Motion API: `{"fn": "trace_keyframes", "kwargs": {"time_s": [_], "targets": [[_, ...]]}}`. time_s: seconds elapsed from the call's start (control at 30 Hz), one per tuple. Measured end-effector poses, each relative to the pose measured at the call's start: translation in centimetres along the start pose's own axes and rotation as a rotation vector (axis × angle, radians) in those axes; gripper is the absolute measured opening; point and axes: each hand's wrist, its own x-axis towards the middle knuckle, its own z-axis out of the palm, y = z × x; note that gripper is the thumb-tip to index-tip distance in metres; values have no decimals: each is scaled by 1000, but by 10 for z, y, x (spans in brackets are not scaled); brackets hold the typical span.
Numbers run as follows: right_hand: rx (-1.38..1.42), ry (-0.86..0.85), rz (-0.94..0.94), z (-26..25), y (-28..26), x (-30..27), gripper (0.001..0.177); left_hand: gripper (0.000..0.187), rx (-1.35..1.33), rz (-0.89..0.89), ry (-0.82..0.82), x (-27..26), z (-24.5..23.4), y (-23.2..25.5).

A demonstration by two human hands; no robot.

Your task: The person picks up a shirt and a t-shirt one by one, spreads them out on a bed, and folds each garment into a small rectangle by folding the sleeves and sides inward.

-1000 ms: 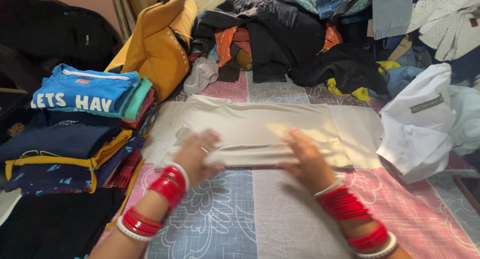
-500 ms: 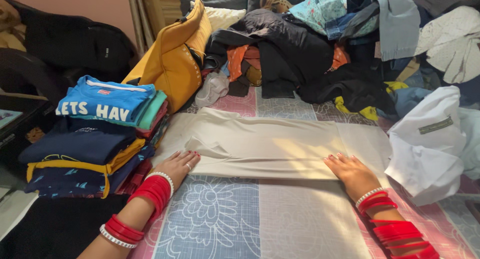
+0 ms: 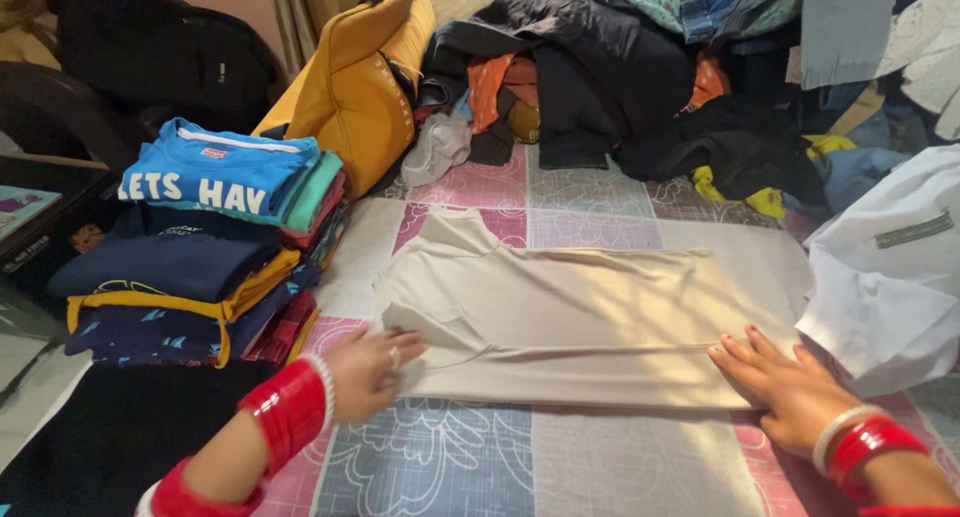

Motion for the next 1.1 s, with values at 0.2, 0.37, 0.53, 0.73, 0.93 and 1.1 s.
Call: {"fn": "trace_keyframes", "kwargs": {"time_s": [0.2,0.37,0.53,0.73,0.93,1.1], "targets": [[416,370,-226,8,6,42,67,43,101,269,507,80,-1,39],[458,599,-28,20,-7,42,26,50,179,119,223,100,-3,41],[500,648,-43,26,8,42,13,33,130,234,360,108,-2,22],[495,689,2,15,-5,45,11,28,69,107,357,115,-2,21],[337,1050,-168,-25,-68,41,22,12,3,209,612,106,7,45],[419,768,-497,6,-161,63,36,43,-78,527,460,129,53,87]]}}
